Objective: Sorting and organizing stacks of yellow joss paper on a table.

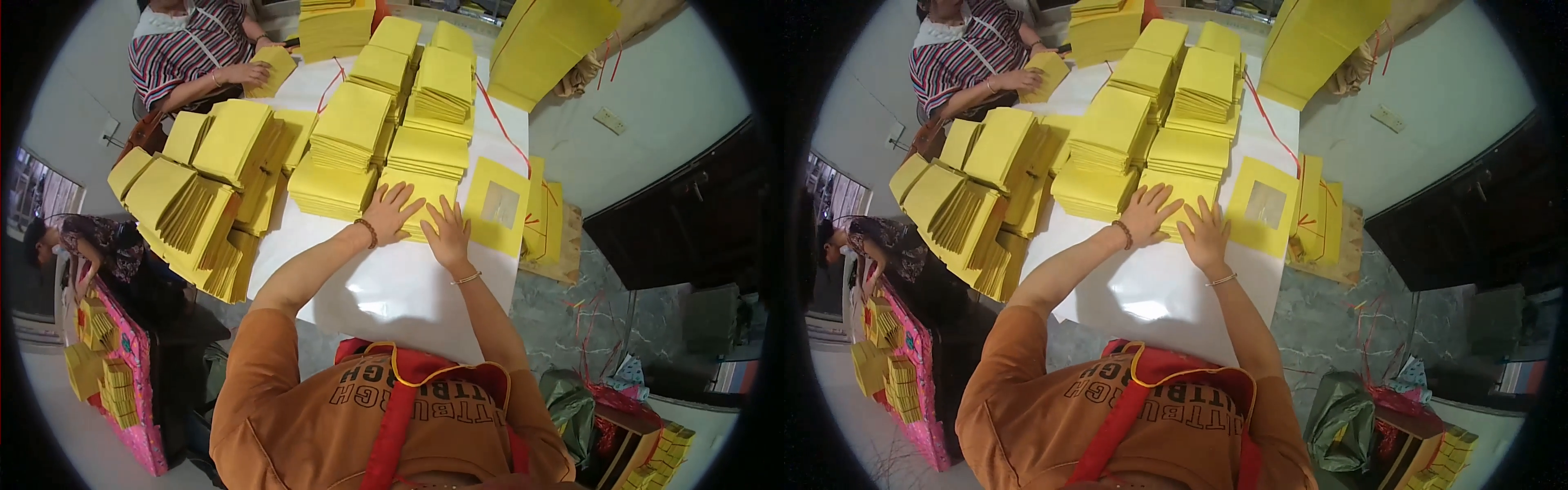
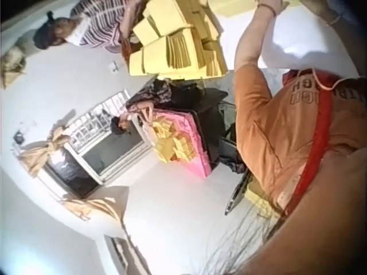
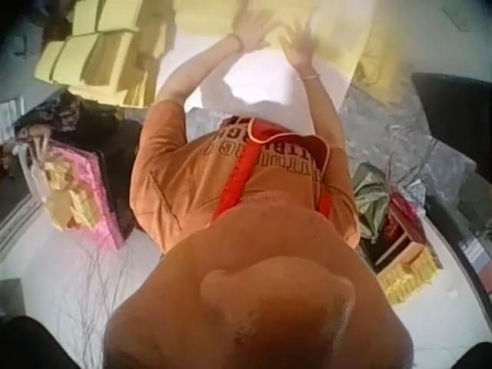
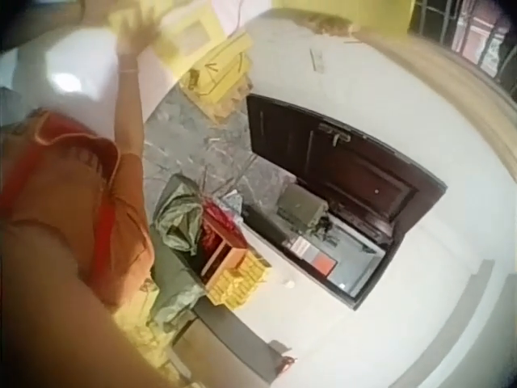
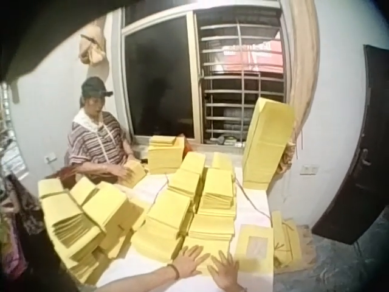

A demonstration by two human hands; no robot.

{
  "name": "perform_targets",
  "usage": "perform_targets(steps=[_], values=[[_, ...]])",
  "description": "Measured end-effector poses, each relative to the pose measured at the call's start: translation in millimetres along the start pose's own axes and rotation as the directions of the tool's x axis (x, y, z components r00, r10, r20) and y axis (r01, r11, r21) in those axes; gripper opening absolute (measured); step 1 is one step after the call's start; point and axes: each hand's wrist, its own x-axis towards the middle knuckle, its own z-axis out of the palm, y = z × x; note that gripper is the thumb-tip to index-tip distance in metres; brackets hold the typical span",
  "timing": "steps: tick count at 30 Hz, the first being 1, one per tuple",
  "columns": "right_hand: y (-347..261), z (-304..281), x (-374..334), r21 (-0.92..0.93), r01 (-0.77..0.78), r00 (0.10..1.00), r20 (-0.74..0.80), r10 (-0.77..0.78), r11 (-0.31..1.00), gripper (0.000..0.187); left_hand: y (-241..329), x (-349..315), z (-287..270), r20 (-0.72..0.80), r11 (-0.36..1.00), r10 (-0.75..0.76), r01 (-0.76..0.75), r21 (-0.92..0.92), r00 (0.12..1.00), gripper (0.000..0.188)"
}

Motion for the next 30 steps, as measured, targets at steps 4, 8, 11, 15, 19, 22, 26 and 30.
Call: perform_targets(steps=[4,8,11,15,19,22,26,30], values=[[21.6,8.2,10.5,0.254,0.163,0.983,-0.122,-0.136,0.953,0.046,-1.6,9.9,-14.8,0.092,0.999,-0.001,-0.003,0.041,0.996,0.083],[14.0,5.8,-6.6,0.592,0.095,0.957,-0.276,0.09,0.801,0.046,-13.2,9.1,-28.1,0.199,0.998,0.011,-0.024,0.061,0.98,0.084],[27.0,12.1,-25.7,0.659,0.057,0.938,-0.293,0.187,0.75,0.041,-16.8,9.9,-29.8,0.141,0.998,0.051,-0.056,0.031,0.989,0.084],[14.6,5.5,-49.6,0.806,-0.038,0.897,-0.232,0.375,0.591,0.041,-17.6,20.1,-34.6,0.113,0.992,0.12,-0.123,0.012,0.986,0.081],[0.1,5.9,-58.0,0.884,-0.109,0.859,-0.147,0.491,0.455,0.042,-14.6,18.5,-38.7,-0.035,0.989,0.148,-0.149,-0.021,0.988,0.073],[4.4,16.0,-71.8,0.88,-0.087,0.85,-0.179,0.496,0.467,0.041,10.7,15.5,-48.6,-0.193,0.972,0.216,-0.23,-0.052,0.957,0.062],[6.2,27.0,-87.4,0.877,-0.159,0.802,-0.154,0.577,0.454,0.04,46.1,-2.5,-49.0,-0.303,0.896,0.384,-0.431,-0.104,0.872,0.056],[6.5,37.2,-100.5,0.919,-0.085,0.833,-0.147,0.533,0.386,0.036,68.2,-25.2,-22.4,-0.2,0.838,0.476,-0.511,-0.193,0.856,0.057]])
